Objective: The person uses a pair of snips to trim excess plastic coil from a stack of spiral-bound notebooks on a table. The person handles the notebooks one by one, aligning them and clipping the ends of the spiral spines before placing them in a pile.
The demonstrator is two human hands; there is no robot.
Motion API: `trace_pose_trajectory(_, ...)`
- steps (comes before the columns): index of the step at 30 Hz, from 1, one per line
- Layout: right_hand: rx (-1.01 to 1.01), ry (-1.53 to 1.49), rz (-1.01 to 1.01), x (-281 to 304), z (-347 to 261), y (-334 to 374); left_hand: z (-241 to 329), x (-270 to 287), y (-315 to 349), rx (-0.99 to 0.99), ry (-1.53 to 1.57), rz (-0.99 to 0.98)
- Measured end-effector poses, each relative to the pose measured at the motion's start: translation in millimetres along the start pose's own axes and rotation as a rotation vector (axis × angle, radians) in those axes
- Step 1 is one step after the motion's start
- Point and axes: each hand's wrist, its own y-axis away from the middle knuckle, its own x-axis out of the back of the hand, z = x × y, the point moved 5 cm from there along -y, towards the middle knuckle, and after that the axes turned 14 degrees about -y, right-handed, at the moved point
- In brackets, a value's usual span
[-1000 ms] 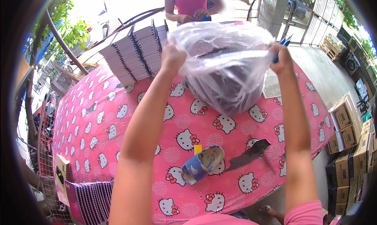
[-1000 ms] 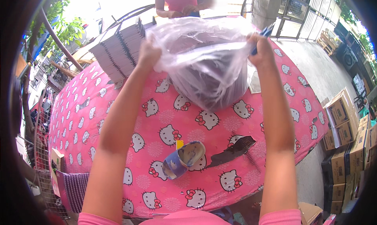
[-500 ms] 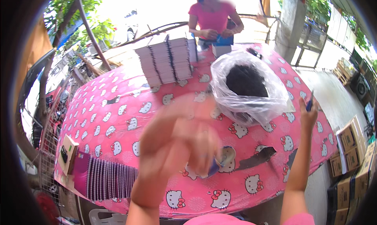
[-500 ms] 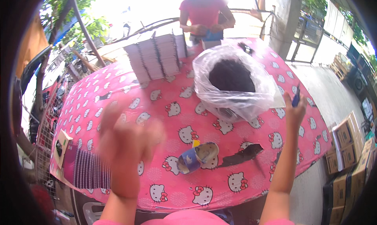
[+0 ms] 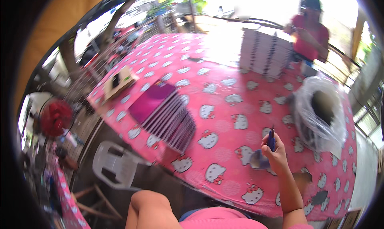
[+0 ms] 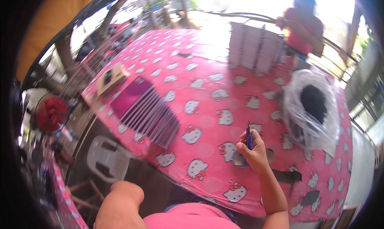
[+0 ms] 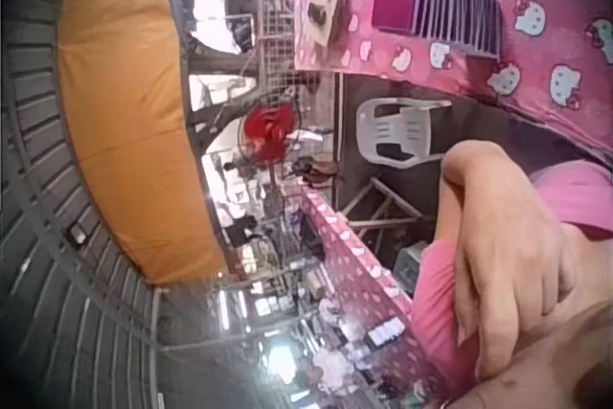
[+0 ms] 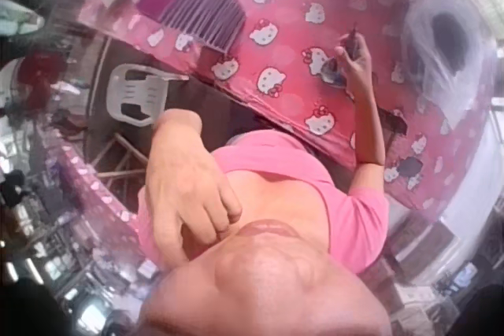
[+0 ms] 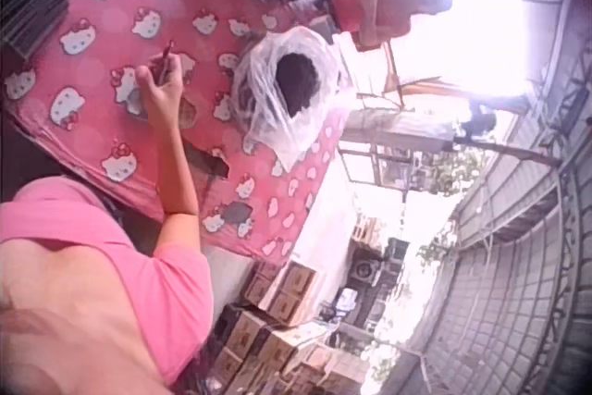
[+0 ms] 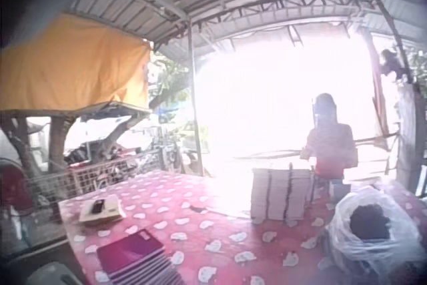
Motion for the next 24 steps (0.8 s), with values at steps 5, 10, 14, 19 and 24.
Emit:
trace_pose_trajectory(5,-0.321,-0.107,-0.315,-110.3,60.3,-10.8,23.6,-16.3,26.8,0.132,-0.417,-0.157)
trace_pose_trajectory(10,0.316,0.461,-0.598,-196.3,15.6,-19.6,36.2,54.2,57.6,0.47,-0.872,-0.247)
trace_pose_trajectory(14,0.478,0.659,-0.554,-226.0,-4.2,-30.3,88.3,149.6,97.6,0.993,-1.478,0.345)
trace_pose_trajectory(19,0.746,0.771,-0.446,-247.9,-26.2,-35.9,61.4,209.9,132.9,1.224,-2.01,-0.031)
trace_pose_trajectory(24,0.832,0.825,-0.375,-255.8,-28.5,-38.8,57.1,223.5,162.1,1.32,-1.719,0.055)
